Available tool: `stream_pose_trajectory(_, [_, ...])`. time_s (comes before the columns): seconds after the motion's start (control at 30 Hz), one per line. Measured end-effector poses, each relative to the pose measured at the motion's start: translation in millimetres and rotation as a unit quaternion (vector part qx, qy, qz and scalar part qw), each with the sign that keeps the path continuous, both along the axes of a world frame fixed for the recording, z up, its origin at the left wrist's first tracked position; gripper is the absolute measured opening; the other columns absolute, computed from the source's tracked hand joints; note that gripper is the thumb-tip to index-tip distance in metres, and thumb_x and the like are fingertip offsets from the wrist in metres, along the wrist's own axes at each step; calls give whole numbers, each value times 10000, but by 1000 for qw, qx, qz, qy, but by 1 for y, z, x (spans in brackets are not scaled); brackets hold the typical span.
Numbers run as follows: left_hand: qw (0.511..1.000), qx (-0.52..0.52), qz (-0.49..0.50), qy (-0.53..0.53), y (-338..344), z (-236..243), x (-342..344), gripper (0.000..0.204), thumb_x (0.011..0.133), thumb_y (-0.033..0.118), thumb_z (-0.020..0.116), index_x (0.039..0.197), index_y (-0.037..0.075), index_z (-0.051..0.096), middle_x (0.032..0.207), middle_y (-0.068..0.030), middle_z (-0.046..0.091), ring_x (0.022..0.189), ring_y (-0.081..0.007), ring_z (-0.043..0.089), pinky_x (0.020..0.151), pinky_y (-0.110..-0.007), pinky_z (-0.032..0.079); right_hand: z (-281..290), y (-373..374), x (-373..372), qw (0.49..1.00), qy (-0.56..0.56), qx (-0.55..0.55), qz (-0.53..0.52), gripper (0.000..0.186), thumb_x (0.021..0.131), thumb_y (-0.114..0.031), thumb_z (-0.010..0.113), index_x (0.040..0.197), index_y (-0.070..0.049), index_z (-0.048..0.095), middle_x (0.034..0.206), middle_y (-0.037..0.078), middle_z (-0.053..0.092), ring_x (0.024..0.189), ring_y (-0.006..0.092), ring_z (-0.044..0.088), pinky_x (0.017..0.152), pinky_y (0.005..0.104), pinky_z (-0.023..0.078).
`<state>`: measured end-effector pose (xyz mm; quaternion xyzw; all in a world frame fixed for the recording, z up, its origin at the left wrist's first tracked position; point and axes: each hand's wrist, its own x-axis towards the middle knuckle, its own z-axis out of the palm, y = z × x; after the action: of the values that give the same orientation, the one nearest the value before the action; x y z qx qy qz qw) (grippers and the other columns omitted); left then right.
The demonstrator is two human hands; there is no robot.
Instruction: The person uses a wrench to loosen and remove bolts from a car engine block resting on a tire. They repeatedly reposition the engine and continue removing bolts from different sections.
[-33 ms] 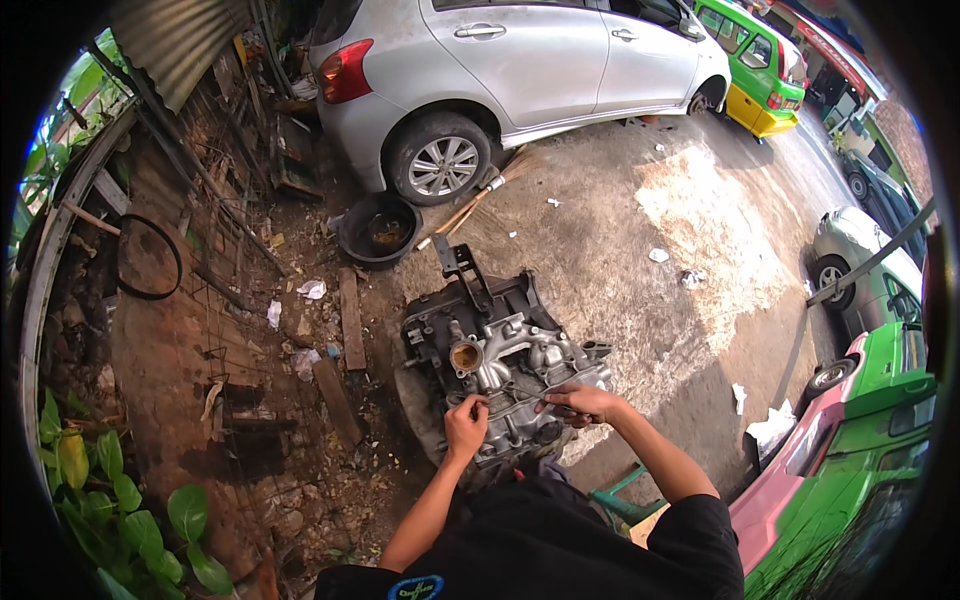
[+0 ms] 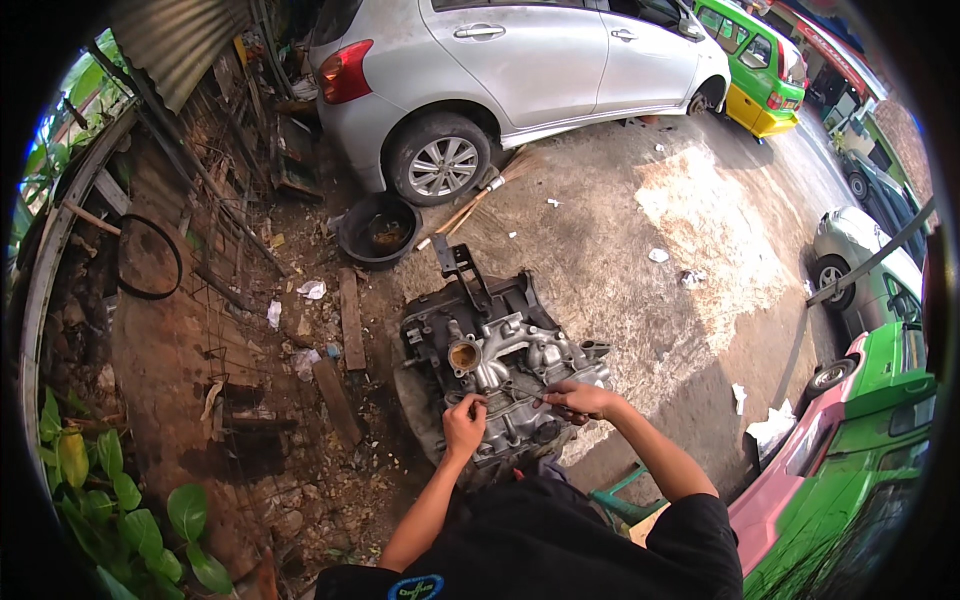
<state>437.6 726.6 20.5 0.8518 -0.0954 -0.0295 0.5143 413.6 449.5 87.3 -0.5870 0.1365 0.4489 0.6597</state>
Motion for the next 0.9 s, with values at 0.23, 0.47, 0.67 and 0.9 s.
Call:
stream_pose_trajectory(0.23, [999,11,6,-38,-1,1,-4,75,875,47,643,922,33,699,644,-137,614,580,-278,646,554,-359,478,-11,2,20,853,-353,-316,220,344,959,-227,572,1216,-21,669,1110,241,697,1049,435,654,918,520,498])
stream_pose_trajectory(0.47, [999,29,11,-41,-3,0,3,88,891,61,635,930,40,711,653,-133,633,583,-276,646,558,-370,486,0,6,23,795,-391,-392,247,327,937,-199,571,1200,-34,673,1041,234,710,1010,425,666,892,524,515])
stream_pose_trajectory(0.67, [999,34,3,-42,-2,4,2,108,916,65,626,952,34,723,670,-122,654,567,-253,635,552,-365,487,-5,-14,37,749,-411,-450,261,349,937,-209,578,1271,-204,677,1022,187,723,949,398,691,827,511,541])
stream_pose_trajectory(0.9, [998,42,-1,-48,-3,3,1,110,919,72,631,961,30,723,703,-129,672,604,-259,656,577,-359,508,-17,-23,56,742,-426,-461,235,330,868,-286,632,1178,-240,737,947,156,742,902,359,711,822,488,556])
